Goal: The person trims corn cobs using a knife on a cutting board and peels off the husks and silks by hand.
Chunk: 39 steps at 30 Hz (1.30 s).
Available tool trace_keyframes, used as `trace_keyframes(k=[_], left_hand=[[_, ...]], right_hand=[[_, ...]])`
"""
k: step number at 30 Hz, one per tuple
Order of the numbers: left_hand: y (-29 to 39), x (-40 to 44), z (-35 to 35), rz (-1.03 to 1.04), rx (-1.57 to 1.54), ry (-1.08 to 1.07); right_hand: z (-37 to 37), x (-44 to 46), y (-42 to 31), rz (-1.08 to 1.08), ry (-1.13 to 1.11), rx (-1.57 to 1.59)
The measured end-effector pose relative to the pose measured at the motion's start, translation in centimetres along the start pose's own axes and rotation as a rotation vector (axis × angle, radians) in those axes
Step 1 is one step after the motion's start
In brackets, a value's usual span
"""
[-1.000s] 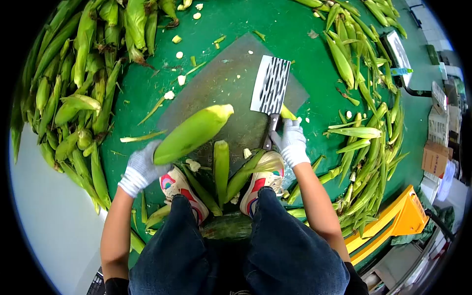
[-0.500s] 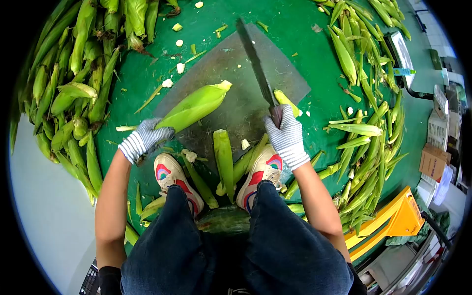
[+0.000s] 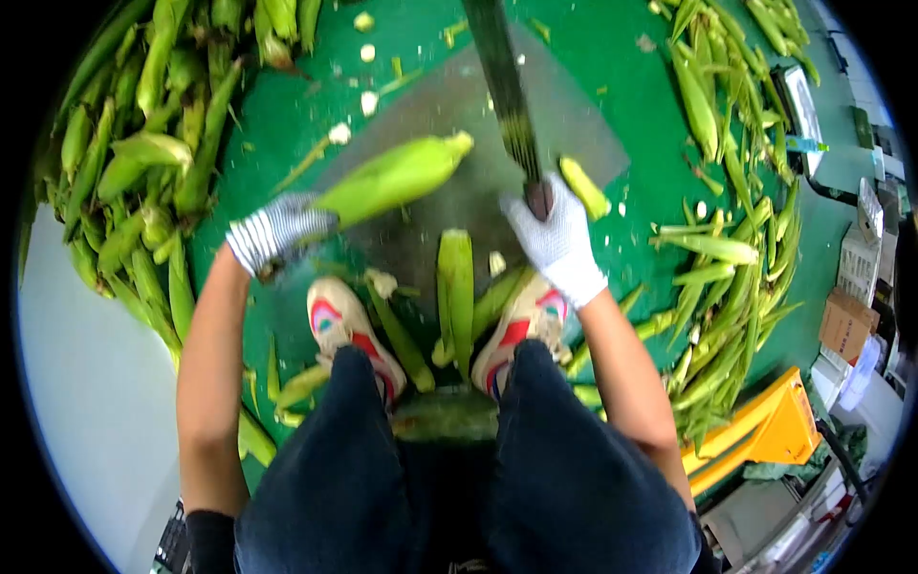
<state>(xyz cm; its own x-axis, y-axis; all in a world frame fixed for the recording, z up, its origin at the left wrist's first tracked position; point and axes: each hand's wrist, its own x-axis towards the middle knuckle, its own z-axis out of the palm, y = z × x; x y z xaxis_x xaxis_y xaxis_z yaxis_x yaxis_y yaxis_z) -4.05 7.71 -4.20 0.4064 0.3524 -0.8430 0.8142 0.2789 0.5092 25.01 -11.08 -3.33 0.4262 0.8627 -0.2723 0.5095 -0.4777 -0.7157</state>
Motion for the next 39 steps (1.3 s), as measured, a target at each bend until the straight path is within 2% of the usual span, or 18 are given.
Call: trace_keyframes(k=[1,5,6,8,10,12,14,16,18,20,21,24,28,33,34,36,37,39], left_hand=[[0.5,-0.4,0.0,-0.004,-0.009,-0.033],[1.4,-0.3,-0.9,0.004,-0.033,0.020],[0.9,-0.3,-1.1,-0.010,-0.014,0.038],[0.7,0.1,-2.1,-0.037,0.056,-0.117],[0.2,0.6,-2.2,0.410,0.309,-0.095],[3.9,-0.2,-2.3,0.374,1.033,0.077],[7.6,-0.6,0.7,0.539,1.543,0.535],[7.7,2.2,3.6,0.415,1.322,0.903],[7.8,3.8,7.3,0.197,0.751,0.833],[8.0,5.0,10.3,-0.116,0.553,0.501],[7.4,5.1,11.1,-0.025,0.502,0.573],[6.4,4.3,9.7,0.232,0.740,0.425],[7.2,2.5,8.4,0.184,1.015,0.325],[8.6,2.7,6.4,0.255,1.107,0.302],[8.6,2.7,6.3,0.238,1.122,0.274],[7.8,3.0,6.0,0.344,1.128,0.305],[8.2,3.1,5.8,0.317,1.122,0.277],[8.1,2.1,6.3,0.273,1.105,0.229]], right_hand=[[1.2,0.3,0.3,0.019,0.026,0.227],[4.6,2.8,5.0,0.067,-0.197,-0.066],[4.5,2.5,4.8,0.022,-0.133,0.015],[4.2,2.2,4.5,0.151,-0.227,0.015],[4.8,0.3,5.3,0.038,-0.026,0.193],[3.6,-0.6,4.4,0.134,-0.095,0.163],[3.2,-1.7,3.8,0.139,-0.084,0.147],[3.2,-2.1,3.4,0.143,-0.102,0.138],[3.4,-2.5,3.0,0.205,-0.129,0.090],[3.7,-2.9,3.2,0.257,-0.169,0.125],[3.6,-3.1,3.3,0.248,-0.158,0.104],[2.0,-3.4,3.1,0.218,-0.128,0.018],[0.4,-2.5,3.1,0.174,-0.128,-0.021],[1.2,-0.7,3.2,0.154,-0.154,-0.038],[-0.3,-1.2,1.7,0.146,-0.110,0.008],[-0.5,-0.9,0.0,-0.057,0.084,0.482],[-2.2,-1.0,-1.6,0.029,0.020,0.160],[0.9,1.4,1.0,0.111,-0.158,0.090]])
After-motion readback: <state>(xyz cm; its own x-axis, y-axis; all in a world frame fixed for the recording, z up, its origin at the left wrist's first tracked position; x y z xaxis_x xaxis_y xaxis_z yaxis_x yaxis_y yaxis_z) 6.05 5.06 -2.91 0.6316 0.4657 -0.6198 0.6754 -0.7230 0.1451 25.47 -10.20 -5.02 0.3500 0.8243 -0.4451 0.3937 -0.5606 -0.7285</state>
